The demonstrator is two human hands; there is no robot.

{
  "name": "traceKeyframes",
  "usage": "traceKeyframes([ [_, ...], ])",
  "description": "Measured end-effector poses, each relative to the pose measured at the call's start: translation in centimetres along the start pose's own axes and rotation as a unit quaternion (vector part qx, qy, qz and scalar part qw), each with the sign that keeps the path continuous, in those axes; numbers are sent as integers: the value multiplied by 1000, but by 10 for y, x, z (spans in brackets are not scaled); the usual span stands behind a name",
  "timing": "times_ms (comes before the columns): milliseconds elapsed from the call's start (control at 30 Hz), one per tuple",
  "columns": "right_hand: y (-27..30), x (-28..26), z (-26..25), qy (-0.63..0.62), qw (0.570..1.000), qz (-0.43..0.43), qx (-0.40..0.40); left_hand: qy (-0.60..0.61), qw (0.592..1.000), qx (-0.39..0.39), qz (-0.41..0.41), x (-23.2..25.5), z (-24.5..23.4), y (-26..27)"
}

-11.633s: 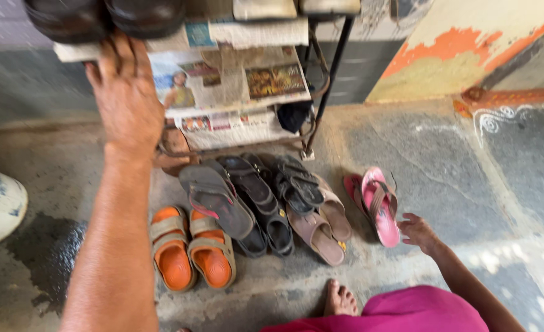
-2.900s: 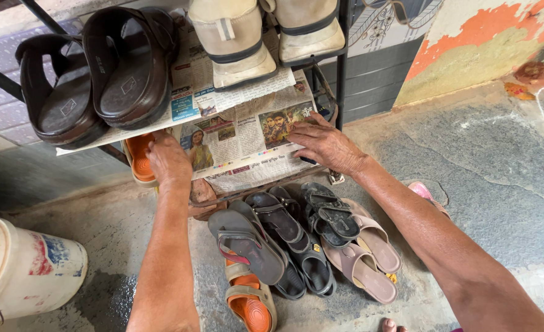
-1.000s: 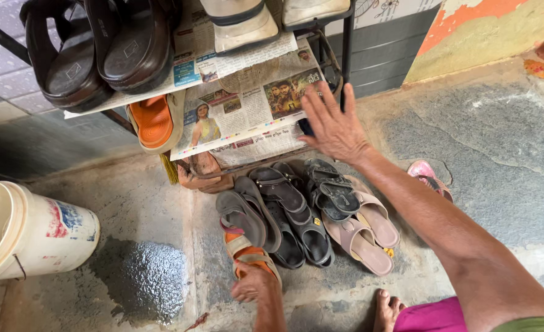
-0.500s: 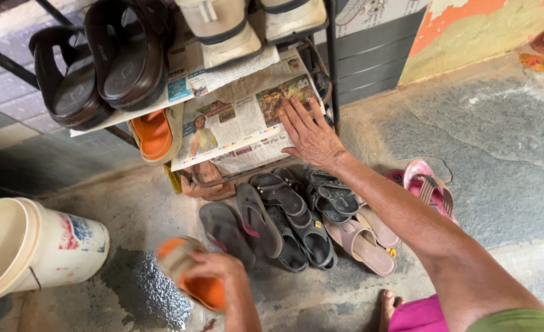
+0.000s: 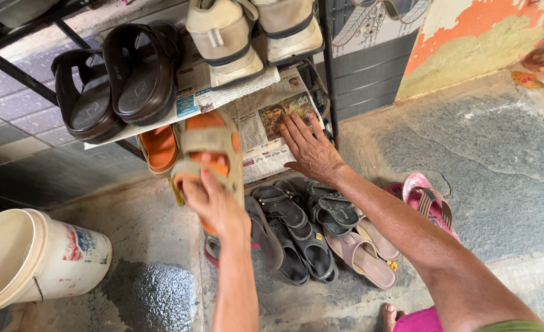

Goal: The person organizes footwear on a multi-tiered shoe rack. They remove various shoes and sandals from the shelves, place them on the floor, and then return them to the rack in a more orderly arrangement.

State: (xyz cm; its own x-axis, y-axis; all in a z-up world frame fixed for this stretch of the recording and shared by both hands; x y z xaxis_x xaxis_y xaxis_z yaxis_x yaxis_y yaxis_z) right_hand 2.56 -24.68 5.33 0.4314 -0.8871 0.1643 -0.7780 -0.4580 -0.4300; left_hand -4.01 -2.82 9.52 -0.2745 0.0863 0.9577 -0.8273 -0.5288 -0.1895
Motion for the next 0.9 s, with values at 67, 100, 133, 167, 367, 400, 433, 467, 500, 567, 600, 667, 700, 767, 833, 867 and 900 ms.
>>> traceKeyframes([
  [67, -1, -1, 2, -9, 1000, 1, -3, 20, 999, -17, -27, 7, 24, -28],
  [100, 0, -1, 2, -10, 1000, 1, 1, 30, 998, -26, -40, 6, 34, -43],
  [133, 0, -2, 1, -11, 1000, 1, 5, 68, 993, -22, -91, -5, 40, -55],
  [167, -1, 0, 1, 1, 1000, -1, 0, 108, 984, -19, -141, -18, 48, -67],
  [367, 1, -1, 2, -12, 1000, 5, -4, 233, 952, -117, -160, -82, 84, -165],
  [400, 0, 0, 2, -22, 1000, 7, -5, 291, 929, -129, -191, -97, 89, -176],
  [433, -1, 0, 2, -33, 999, 10, -6, 284, 935, -140, -161, -104, 89, -188],
  [467, -1, 0, 2, -38, 999, 9, -3, 277, 940, -149, -131, -109, 89, -197],
  [500, -1, 0, 2, -44, 999, 9, 0, 269, 944, -160, -102, -113, 91, -204],
  [567, 0, 0, 3, -53, 999, 8, 4, 260, 949, -145, -104, -128, 90, -215],
  [600, 0, 1, 3, -56, 998, 8, 5, 255, 952, -137, -105, -134, 89, -218],
  [667, 0, 1, 5, -57, 998, 6, 6, 284, 941, -146, -110, -140, 92, -218],
  [700, 0, 1, 6, -56, 998, 5, 5, 298, 936, -151, -112, -141, 94, -217],
  [767, 0, 0, 6, -58, 998, 4, 5, 327, 924, -160, -114, -137, 97, -212],
  [833, -1, 0, 7, -64, 998, 4, 5, 271, 949, -149, -60, -121, 93, -206],
  [867, -1, 1, 7, -60, 998, 2, 5, 198, 972, -131, -6, -109, 86, -196],
  [900, -1, 1, 7, -56, 998, 2, 5, 122, 985, -112, 49, -95, 80, -183],
])
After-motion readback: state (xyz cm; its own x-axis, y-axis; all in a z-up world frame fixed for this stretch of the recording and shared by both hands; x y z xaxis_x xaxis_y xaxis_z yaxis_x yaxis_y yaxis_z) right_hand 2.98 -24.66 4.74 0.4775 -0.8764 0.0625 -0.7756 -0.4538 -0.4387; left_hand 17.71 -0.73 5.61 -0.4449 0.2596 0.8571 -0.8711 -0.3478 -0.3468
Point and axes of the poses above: each hand's wrist, its own y-axis away from the middle knuckle, its own z-axis out of the palm, x = y × z, the point moved 9 cm from there along -y, towards the middle knuckle, and after that the axes turned 8 degrees about -y, right-handed, at the moved point
